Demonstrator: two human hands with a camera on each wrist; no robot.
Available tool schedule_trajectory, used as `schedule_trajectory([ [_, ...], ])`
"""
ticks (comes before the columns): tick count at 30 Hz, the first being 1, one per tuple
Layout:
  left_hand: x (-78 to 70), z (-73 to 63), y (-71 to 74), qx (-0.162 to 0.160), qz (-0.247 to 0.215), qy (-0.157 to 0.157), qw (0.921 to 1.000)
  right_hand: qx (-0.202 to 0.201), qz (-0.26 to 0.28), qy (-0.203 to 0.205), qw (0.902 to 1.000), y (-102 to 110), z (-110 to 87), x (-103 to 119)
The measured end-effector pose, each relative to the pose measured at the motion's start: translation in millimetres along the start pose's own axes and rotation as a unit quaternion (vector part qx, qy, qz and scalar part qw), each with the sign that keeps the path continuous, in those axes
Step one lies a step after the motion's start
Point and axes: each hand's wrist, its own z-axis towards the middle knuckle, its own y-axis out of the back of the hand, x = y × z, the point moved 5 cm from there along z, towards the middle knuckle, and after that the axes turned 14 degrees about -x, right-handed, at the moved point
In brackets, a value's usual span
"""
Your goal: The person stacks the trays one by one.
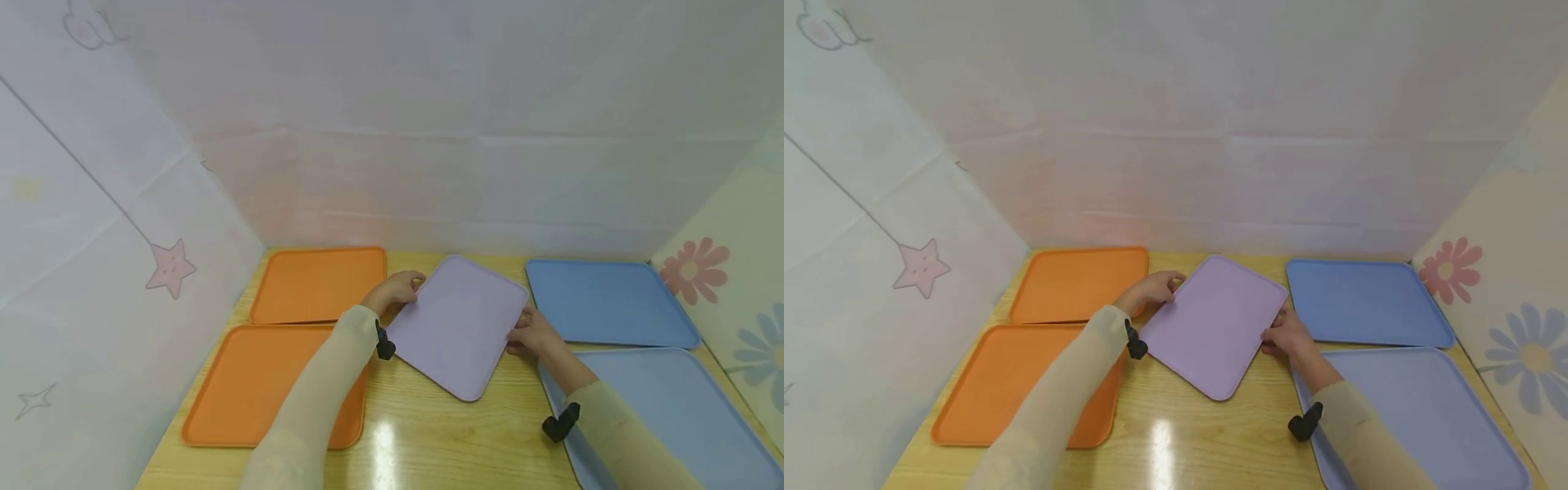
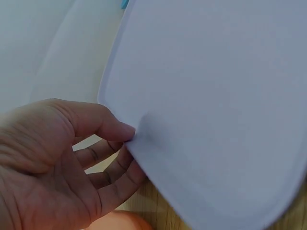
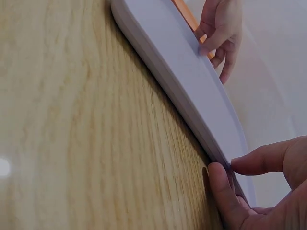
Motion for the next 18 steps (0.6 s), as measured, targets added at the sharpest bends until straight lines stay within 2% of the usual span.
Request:
schedule_trajectory([
  [3, 0.3, -4.4, 0.4, 0.012, -0.004, 0.014, 0.9998, 0.003, -0.005, -0.001, 1.0000, 0.9, 5.0, 1.3],
  [7, 0.6, -16.5, 2.6, 0.043, -0.047, 0.060, 0.9961, 0.010, -0.020, -0.007, 0.9997, 2.4, 12.3, 3.6],
  [10, 1.2, -25.4, 2.3, 0.053, -0.073, 0.083, 0.9924, 0.027, -0.033, -0.003, 0.9991, 3.8, 17.3, 6.3],
  [18, 1.3, -44.3, -1.8, 0.053, -0.117, 0.089, 0.9877, 0.046, -0.081, 0.008, 0.9956, 6.4, 30.7, 12.2],
])
